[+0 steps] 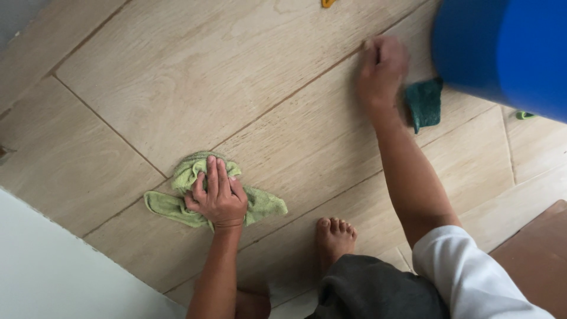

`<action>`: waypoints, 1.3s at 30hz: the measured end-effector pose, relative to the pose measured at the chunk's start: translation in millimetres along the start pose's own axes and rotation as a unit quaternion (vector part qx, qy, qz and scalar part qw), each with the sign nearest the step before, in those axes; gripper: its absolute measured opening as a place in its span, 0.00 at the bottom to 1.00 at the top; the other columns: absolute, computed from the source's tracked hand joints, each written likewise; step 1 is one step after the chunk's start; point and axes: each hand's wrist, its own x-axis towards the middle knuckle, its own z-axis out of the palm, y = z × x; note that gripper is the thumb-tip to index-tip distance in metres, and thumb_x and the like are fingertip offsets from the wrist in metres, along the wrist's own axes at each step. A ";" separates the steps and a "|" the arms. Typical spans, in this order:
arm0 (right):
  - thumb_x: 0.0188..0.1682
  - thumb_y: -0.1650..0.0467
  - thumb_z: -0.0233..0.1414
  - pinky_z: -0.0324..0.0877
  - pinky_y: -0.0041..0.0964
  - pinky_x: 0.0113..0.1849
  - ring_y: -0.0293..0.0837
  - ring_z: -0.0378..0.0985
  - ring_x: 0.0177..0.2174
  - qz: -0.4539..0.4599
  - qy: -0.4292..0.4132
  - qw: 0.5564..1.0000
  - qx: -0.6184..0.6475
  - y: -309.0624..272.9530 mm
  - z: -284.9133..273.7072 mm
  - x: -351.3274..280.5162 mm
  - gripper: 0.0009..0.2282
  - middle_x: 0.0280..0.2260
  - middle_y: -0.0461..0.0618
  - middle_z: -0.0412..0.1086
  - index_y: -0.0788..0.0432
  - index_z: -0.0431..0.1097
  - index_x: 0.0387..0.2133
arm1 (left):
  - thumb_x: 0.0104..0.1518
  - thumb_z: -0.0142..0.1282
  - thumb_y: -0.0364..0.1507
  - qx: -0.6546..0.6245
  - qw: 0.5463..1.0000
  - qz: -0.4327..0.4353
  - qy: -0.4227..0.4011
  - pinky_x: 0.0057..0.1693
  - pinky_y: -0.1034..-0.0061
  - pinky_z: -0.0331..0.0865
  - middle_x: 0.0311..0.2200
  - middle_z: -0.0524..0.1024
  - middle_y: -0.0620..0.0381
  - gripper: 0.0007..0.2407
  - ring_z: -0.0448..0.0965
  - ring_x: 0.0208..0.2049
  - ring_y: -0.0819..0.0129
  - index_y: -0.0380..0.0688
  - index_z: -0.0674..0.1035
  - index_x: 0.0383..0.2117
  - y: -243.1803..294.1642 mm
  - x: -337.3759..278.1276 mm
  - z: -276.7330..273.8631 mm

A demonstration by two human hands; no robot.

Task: Cleaning floor tiles and scrubbing grout lines using a cloth and scraper tool.

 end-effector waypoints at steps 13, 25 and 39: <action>0.58 0.73 0.57 0.68 0.41 0.38 0.49 0.72 0.32 0.089 -0.050 0.991 0.088 -0.5 -33.9 -3.9 0.04 0.32 0.55 0.69 0.63 0.72 0.35 | 0.64 0.55 0.35 0.005 1.000 0.020 -0.017 0.63 0.56 0.49 0.63 0.75 0.70 0.16 0.65 0.60 0.63 0.51 0.83 0.56 30.5 24.8 22.2; 0.61 0.72 0.57 0.61 0.30 0.35 0.33 0.62 0.32 0.152 0.010 0.968 0.198 -0.9 -81.1 6.4 0.07 0.33 0.42 0.64 0.63 0.71 0.34 | 0.62 0.49 0.39 -0.161 0.966 0.136 -0.149 0.59 0.40 0.55 0.71 0.50 0.65 0.25 0.60 0.64 0.61 0.54 0.66 0.68 258.9 186.6 71.8; 0.56 0.76 0.58 0.70 0.46 0.41 0.57 0.75 0.36 -0.004 0.014 0.998 0.063 31.0 -13.1 61.2 0.02 0.34 0.58 0.73 0.64 0.73 0.35 | 0.62 0.56 0.37 -0.217 0.949 0.229 -0.015 0.59 0.58 0.57 0.65 0.69 0.69 0.18 0.70 0.53 0.69 0.52 0.82 0.58 151.7 62.5 28.6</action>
